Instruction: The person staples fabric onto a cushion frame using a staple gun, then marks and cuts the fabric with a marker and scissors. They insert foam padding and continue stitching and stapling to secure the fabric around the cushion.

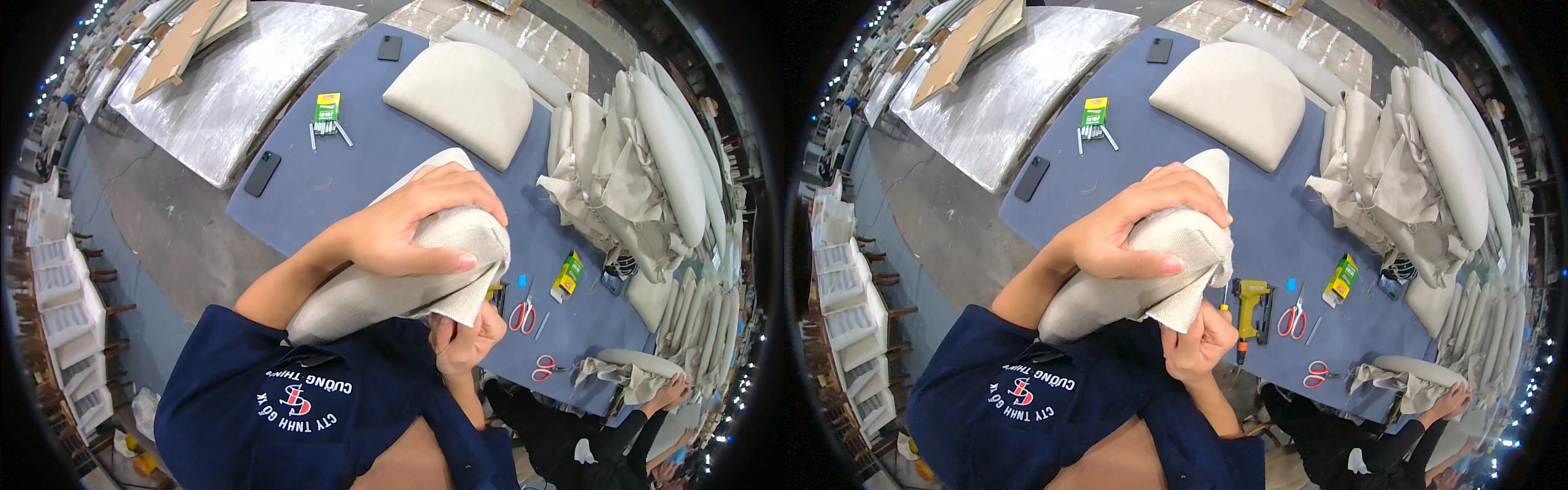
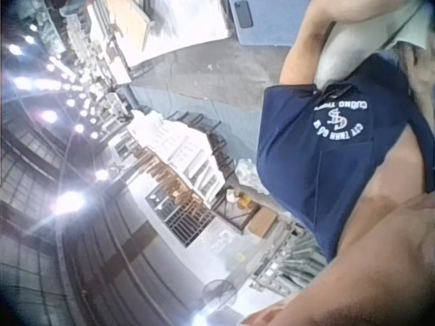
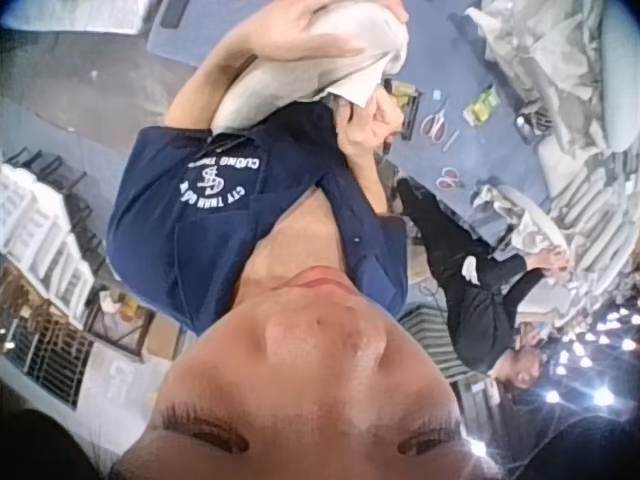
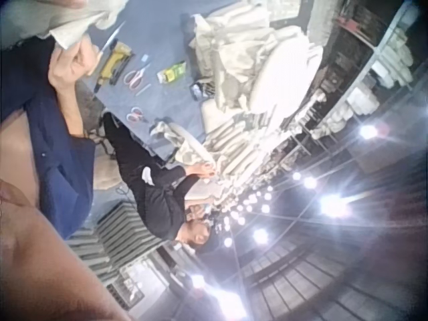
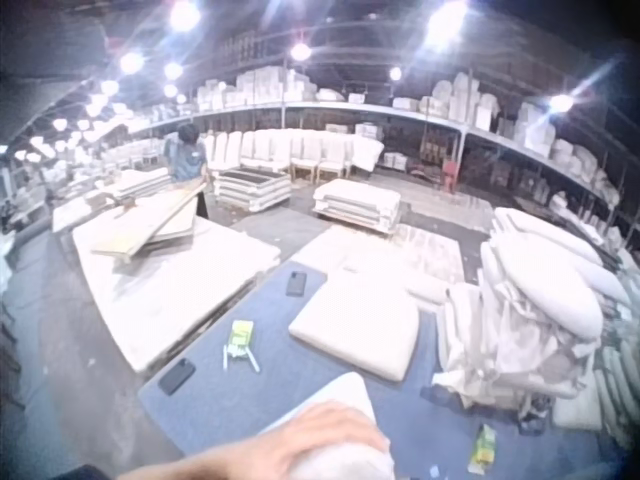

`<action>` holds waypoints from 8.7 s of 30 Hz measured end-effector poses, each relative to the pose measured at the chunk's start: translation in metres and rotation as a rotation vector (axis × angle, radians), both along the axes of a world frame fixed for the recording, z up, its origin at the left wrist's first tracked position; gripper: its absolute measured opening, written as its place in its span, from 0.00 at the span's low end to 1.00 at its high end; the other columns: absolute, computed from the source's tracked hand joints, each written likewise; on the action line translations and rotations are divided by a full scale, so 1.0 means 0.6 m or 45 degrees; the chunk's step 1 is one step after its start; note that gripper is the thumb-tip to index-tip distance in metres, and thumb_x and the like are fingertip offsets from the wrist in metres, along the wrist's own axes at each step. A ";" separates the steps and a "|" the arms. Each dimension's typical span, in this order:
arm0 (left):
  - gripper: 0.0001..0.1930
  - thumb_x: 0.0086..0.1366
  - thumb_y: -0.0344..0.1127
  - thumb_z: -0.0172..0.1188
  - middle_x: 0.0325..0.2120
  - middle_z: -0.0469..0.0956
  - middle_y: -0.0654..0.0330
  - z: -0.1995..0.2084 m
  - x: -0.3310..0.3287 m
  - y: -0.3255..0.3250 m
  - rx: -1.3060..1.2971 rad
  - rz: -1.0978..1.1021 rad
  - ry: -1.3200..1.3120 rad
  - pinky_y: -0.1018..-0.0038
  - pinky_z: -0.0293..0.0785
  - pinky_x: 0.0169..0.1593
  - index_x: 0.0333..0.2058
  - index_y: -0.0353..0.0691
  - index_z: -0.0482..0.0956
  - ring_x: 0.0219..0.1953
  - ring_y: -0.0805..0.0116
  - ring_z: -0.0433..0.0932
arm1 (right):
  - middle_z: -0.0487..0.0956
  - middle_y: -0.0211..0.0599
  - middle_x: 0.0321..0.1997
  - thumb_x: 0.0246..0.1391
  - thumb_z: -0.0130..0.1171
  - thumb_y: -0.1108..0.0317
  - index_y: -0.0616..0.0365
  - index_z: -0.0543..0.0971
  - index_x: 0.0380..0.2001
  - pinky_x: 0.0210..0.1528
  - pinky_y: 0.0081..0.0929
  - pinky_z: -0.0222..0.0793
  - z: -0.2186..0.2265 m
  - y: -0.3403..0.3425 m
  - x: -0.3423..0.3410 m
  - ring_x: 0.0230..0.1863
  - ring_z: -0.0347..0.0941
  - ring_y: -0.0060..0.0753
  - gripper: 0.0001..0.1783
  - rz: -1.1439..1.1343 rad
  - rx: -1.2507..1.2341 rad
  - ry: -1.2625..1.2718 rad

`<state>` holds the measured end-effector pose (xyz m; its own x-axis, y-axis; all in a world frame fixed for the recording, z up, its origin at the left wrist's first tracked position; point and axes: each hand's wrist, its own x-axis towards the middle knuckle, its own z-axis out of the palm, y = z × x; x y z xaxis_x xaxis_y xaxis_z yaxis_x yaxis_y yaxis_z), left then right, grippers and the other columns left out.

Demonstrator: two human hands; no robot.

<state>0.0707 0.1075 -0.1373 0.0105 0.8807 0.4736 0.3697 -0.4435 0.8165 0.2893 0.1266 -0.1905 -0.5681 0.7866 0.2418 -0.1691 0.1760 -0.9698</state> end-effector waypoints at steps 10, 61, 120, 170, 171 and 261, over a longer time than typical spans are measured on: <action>0.28 0.56 0.48 0.65 0.52 0.80 0.53 0.000 -0.004 0.002 -0.013 -0.002 -0.017 0.59 0.58 0.67 0.53 0.38 0.81 0.59 0.55 0.74 | 0.71 0.27 0.11 0.61 0.53 0.76 0.65 0.76 0.18 0.17 0.22 0.55 0.010 0.002 -0.012 0.11 0.63 0.19 0.16 -0.107 0.414 -0.045; 0.21 0.64 0.33 0.66 0.59 0.79 0.51 0.016 -0.119 -0.055 0.075 -0.147 -0.007 0.61 0.71 0.65 0.55 0.34 0.83 0.60 0.54 0.78 | 0.66 0.29 0.19 0.78 0.43 0.61 0.63 0.71 0.35 0.22 0.19 0.61 0.054 0.165 -0.154 0.19 0.61 0.17 0.19 0.169 -0.048 0.326; 0.20 0.79 0.43 0.49 0.49 0.80 0.53 -0.161 -0.136 0.021 -0.292 0.383 -0.321 0.68 0.79 0.49 0.58 0.35 0.75 0.47 0.65 0.81 | 0.68 0.45 0.66 0.59 0.70 0.63 0.50 0.85 0.30 0.33 0.24 0.67 -0.010 0.232 -0.047 0.31 0.70 0.23 0.06 0.694 -0.103 0.707; 0.17 0.74 0.36 0.48 0.59 0.69 0.45 0.000 0.087 -0.038 0.291 0.919 0.944 0.59 0.64 0.62 0.53 0.31 0.74 0.62 0.50 0.69 | 0.55 0.50 0.77 0.64 0.63 0.66 0.64 0.78 0.35 0.53 0.33 0.68 -0.007 0.118 -0.025 0.46 0.72 0.31 0.10 0.043 0.218 0.513; 0.17 0.74 0.37 0.51 0.58 0.71 0.45 0.003 0.094 -0.031 0.316 0.946 1.011 0.59 0.66 0.60 0.53 0.31 0.74 0.61 0.50 0.70 | 0.55 0.50 0.77 0.64 0.63 0.65 0.64 0.79 0.35 0.53 0.33 0.68 -0.008 0.120 -0.027 0.46 0.72 0.31 0.11 0.033 0.244 0.505; 0.11 0.69 0.36 0.67 0.32 0.81 0.64 0.004 0.041 -0.007 0.360 0.784 0.031 0.76 0.64 0.38 0.31 0.38 0.78 0.33 0.73 0.69 | 0.72 0.39 0.17 0.66 0.59 0.71 0.69 0.82 0.35 0.22 0.26 0.58 0.075 0.072 -0.022 0.17 0.63 0.21 0.10 0.150 0.246 -0.145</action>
<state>0.0953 0.1035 -0.1351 -0.4397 0.5715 0.6928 0.6400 -0.3419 0.6882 0.2764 0.1699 -0.1454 -0.6851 0.6589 0.3104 -0.0910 0.3454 -0.9340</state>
